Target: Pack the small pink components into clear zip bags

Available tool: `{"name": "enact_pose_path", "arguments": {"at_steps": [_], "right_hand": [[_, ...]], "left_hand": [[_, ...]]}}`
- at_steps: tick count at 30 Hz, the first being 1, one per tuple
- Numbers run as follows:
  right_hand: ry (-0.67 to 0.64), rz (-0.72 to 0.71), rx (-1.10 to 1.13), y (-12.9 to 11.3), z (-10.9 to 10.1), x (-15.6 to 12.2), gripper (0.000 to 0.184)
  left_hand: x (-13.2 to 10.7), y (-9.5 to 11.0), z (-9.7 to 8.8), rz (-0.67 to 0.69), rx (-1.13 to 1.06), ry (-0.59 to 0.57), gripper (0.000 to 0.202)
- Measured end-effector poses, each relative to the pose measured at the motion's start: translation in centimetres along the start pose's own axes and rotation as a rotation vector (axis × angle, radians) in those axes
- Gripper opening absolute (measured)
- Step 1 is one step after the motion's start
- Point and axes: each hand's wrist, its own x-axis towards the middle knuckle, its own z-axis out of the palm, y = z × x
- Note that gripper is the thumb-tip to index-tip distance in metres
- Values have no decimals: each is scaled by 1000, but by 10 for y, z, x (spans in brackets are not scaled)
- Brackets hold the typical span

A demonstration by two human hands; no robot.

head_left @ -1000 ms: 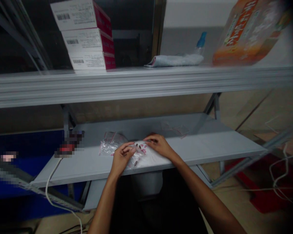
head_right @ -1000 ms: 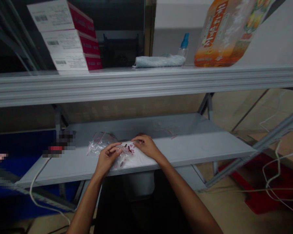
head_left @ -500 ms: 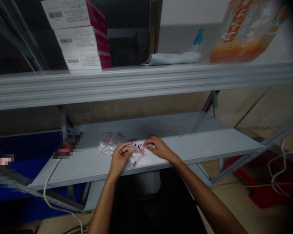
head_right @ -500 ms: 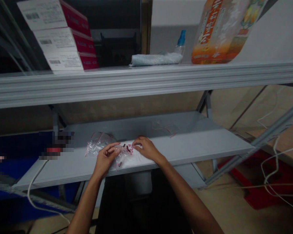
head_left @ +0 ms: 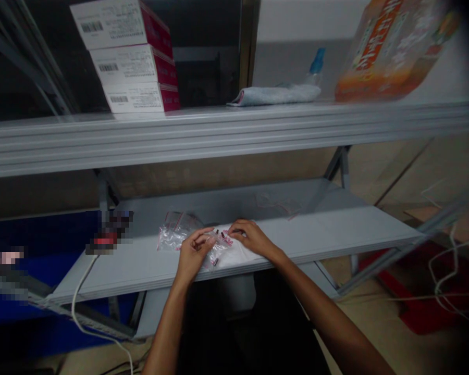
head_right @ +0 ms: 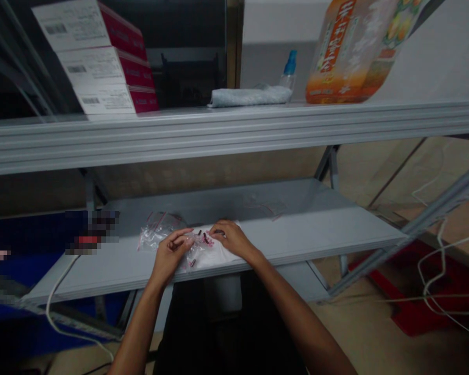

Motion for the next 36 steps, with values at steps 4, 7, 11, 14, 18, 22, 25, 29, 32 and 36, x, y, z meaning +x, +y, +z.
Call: {"name": "enact_pose_path", "arguments": {"at_steps": [4, 7, 11, 14, 18, 22, 25, 29, 32, 36], "right_hand": [[91, 61, 196, -19, -5, 1, 18], [67, 64, 327, -37, -3, 4, 22], [-33, 42, 351, -52, 4, 6, 25], [-9, 33, 314, -50, 5, 6, 27], [122, 86, 179, -31, 1, 5, 22], [84, 88, 21, -12, 2, 2, 22], [34, 82, 9, -5, 6, 0, 23], [25, 93, 44, -4, 8, -1, 21], [84, 140, 208, -12, 5, 1, 22], [66, 160, 492, -33, 2, 3, 33]], "left_hand": [[0, -1, 0, -4, -11, -28, 38], [1, -2, 1, 12, -21, -37, 37], [0, 0, 2, 41, -23, -69, 35], [0, 0, 2, 40, -12, -63, 34], [1, -2, 1, 15, 17, -30, 35], [2, -5, 2, 13, 0, -31, 36], [1, -6, 2, 19, -14, -33, 36], [1, -5, 1, 37, -9, -31, 35], [2, -4, 0, 36, 14, -43, 34], [2, -5, 1, 31, 24, -52, 35]]}}
